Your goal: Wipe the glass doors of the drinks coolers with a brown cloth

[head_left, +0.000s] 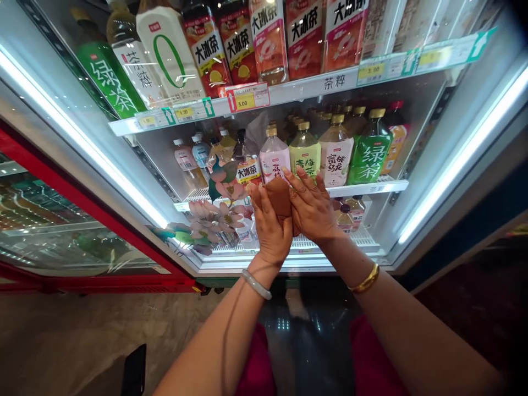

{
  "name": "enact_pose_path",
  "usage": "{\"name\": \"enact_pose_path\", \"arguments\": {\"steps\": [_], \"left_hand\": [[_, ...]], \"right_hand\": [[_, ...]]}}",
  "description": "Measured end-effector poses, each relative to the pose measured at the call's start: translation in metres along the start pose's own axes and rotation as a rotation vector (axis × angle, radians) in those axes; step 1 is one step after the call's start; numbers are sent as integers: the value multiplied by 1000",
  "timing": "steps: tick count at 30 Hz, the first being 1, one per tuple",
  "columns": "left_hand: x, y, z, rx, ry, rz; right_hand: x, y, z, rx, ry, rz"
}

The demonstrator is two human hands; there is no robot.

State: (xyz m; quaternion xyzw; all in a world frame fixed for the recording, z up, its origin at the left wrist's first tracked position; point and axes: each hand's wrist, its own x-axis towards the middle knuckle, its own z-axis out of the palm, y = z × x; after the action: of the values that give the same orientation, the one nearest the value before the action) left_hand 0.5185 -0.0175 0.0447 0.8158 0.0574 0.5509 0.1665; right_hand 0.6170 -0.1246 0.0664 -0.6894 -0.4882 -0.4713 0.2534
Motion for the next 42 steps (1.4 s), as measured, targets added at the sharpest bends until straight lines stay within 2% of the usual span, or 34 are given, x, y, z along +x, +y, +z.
{"name": "enact_pose_path", "arguments": {"steps": [2, 4, 8, 9, 12, 14, 16, 19, 21, 25, 27, 33, 35, 39, 42], "left_hand": [[1, 2, 1, -6, -20, 52], [9, 0, -5, 11, 11, 70], [20, 0, -9, 40, 125, -12], [17, 3, -5, 42, 100, -4], [3, 11, 10, 25, -74, 129], [-1, 13, 13, 19, -130, 188], [3, 10, 6, 34, -86, 156], [16, 5, -7, 45, 62, 33], [18, 6, -8, 40, 96, -17], [3, 13, 10, 5, -93, 152], [1, 13, 13, -4, -128, 208], [19, 7, -2, 58, 81, 30], [14, 12, 3, 50, 35, 48], [-2, 21, 20, 46, -162, 204], [1, 20, 18, 79, -149, 176]], "right_hand": [[-4, 7, -5, -17, 7, 19], [-6, 13, -9, -36, 41, 69], [-8, 20, -11, -58, 73, 147], [-9, 21, -9, -63, 74, 153], [-11, 20, -2, -86, 98, 182], [-12, 19, 1, -110, 119, 193], [-12, 18, 1, -129, 117, 181], [-12, 17, -2, -128, 87, 166], [-11, 17, -2, -138, 75, 161], [-13, 20, -1, -157, 88, 187], [-13, 23, -3, -125, 92, 175], [-12, 33, -17, -72, 22, 153], [-13, 34, -16, -91, 11, 171], [-15, 37, -16, -130, 63, 174], [-16, 44, -21, -153, 85, 205]]}}
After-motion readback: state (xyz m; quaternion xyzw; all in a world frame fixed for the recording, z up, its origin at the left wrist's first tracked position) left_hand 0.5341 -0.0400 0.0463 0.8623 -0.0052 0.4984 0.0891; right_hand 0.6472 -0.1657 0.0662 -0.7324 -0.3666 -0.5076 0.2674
